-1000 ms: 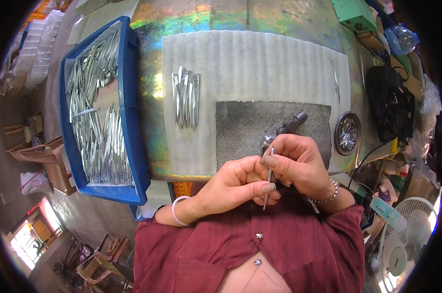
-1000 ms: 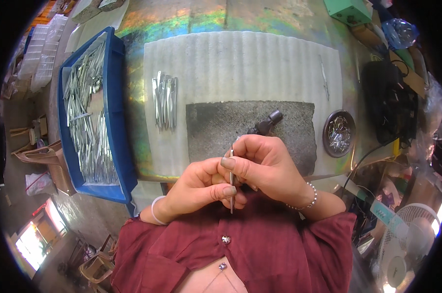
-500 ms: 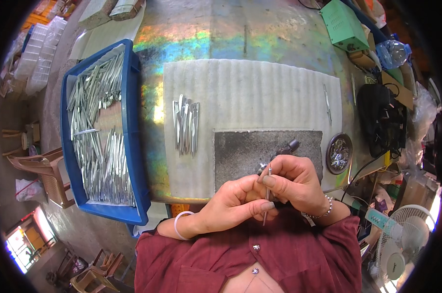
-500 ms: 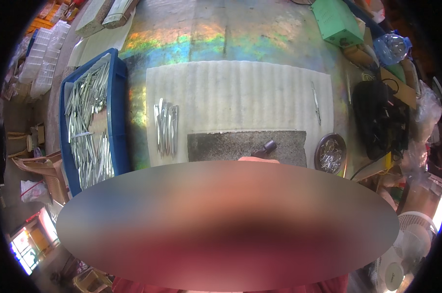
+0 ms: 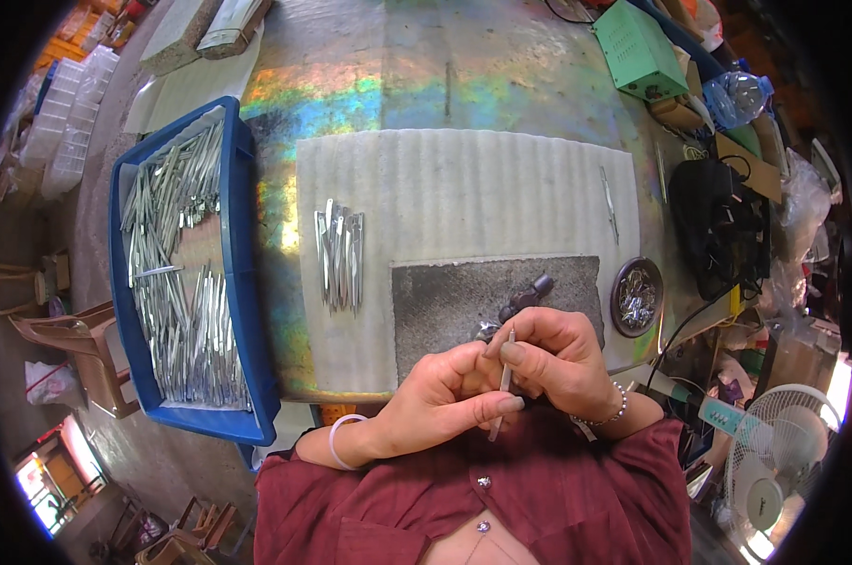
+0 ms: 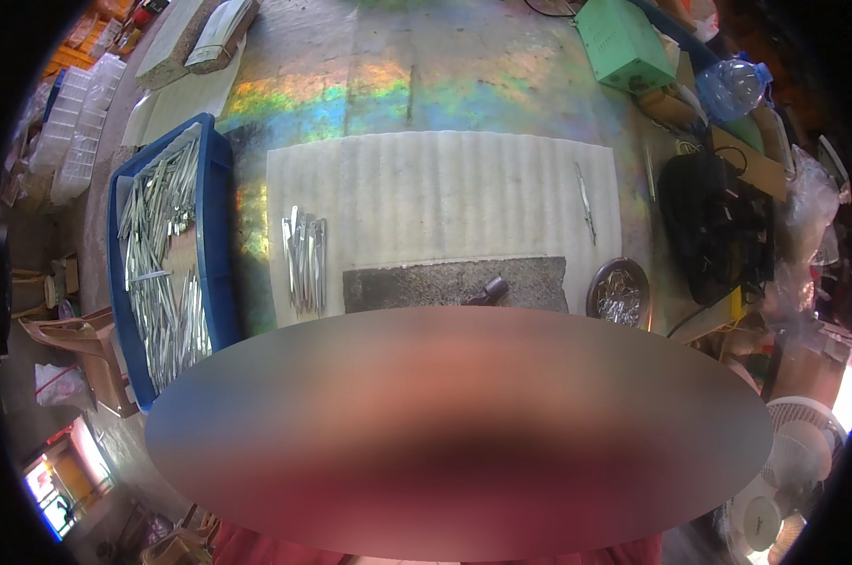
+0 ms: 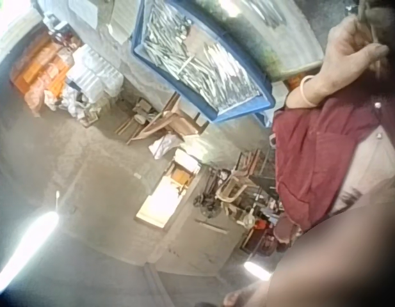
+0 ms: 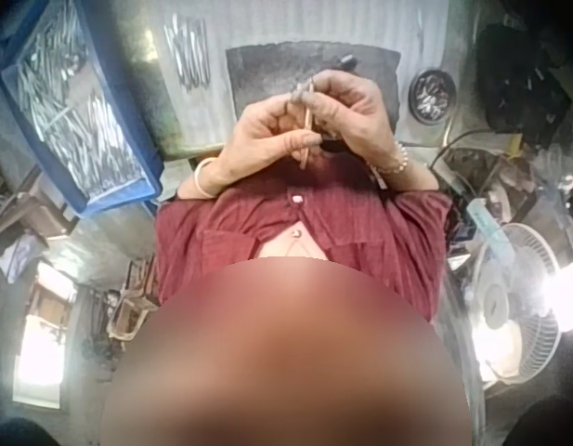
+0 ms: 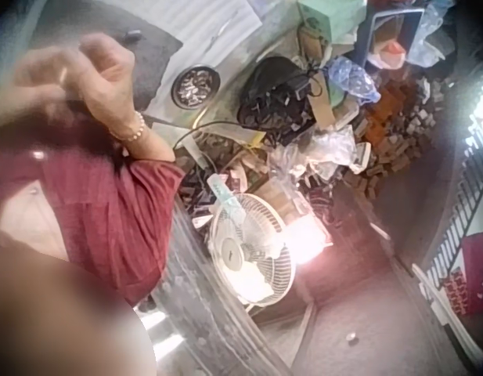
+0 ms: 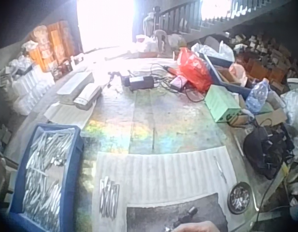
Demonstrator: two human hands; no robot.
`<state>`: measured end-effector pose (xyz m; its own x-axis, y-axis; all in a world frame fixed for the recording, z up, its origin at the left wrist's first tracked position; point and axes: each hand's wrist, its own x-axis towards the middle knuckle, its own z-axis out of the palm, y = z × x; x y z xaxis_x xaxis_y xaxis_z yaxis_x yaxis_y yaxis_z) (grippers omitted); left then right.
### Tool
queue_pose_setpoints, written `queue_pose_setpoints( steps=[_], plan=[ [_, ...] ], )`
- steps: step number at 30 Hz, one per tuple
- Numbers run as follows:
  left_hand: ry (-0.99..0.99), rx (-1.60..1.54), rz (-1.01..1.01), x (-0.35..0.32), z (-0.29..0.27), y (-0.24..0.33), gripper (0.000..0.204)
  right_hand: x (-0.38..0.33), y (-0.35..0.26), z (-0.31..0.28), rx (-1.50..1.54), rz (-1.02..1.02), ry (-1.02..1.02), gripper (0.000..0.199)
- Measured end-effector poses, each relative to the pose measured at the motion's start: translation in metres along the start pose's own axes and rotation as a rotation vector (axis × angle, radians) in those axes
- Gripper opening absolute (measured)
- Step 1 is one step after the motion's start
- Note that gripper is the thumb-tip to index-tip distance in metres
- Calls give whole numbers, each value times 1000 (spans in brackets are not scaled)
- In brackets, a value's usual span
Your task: Hammering and marking metal rods on an anvil using a hammer and a punch.
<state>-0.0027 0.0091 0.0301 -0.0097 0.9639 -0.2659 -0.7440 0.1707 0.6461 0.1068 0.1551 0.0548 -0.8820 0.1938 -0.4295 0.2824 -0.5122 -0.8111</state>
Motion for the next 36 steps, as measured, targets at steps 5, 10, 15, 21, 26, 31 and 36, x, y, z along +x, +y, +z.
queue_pose_setpoints(
  steps=[5, 10, 15, 21, 26, 31, 36],
  plan=[
    [114, 340, 142, 0, 2, -3, 19, -7, 8, -2, 52, -64, 30, 15],
    [121, 496, 201, 4, 7, 3, 27, -14, 16, -4, 107, -100, 60, 18],
    [133, 522, 182, 4, 9, -2, 27, -17, 16, -7, 101, -83, 55, 19],
    [150, 550, 168, 5, 11, -4, 26, -16, 16, -7, 106, -78, 59, 20],
    [136, 341, 12, 4, 10, -8, 18, -14, 16, -7, 111, -34, 93, 16],
    [36, 104, -116, 3, 6, -5, 12, -12, 16, -13, 114, 7, 51, 13],
    [32, 90, -119, 1, 2, -8, 12, -10, 13, -9, 149, 46, 44, 10]
  ],
)
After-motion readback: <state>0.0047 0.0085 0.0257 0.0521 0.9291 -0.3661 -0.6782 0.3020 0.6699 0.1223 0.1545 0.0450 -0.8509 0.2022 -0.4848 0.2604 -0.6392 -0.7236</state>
